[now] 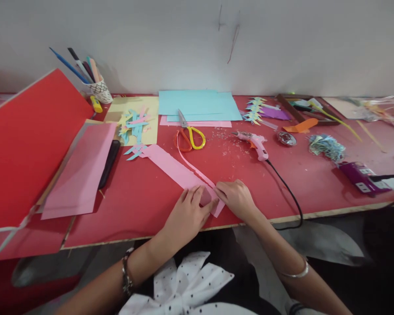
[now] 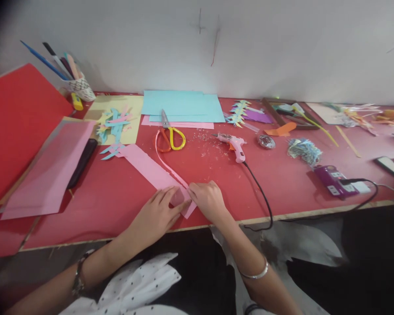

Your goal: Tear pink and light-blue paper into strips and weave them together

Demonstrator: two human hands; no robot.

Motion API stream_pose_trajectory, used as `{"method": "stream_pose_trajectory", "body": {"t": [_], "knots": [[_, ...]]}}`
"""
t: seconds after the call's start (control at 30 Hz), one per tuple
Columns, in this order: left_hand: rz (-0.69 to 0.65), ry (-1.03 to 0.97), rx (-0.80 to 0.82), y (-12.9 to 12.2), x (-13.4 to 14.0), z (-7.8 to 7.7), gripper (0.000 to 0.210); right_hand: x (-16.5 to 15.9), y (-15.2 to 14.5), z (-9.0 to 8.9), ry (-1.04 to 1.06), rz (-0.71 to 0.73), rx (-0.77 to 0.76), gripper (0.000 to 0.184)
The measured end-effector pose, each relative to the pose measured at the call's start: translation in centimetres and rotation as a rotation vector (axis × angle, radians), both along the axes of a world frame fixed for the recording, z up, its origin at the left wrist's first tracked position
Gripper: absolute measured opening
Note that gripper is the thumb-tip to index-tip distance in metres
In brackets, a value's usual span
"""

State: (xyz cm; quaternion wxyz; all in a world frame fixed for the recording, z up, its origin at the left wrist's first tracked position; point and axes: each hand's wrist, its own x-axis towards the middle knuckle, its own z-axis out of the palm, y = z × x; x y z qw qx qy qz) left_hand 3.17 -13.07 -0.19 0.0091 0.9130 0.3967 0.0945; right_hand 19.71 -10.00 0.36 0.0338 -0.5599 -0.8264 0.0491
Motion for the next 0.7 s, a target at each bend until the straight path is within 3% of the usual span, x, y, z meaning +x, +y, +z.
{"method": "stream_pose_trajectory", "body": {"t": [0.7], "knots": [[0.003, 0.031, -0.002, 0.00, -0.03, -0.01, 0.036, 0.21, 0.04, -0.22, 0.062, -0.020, 0.055, 0.029]]}}
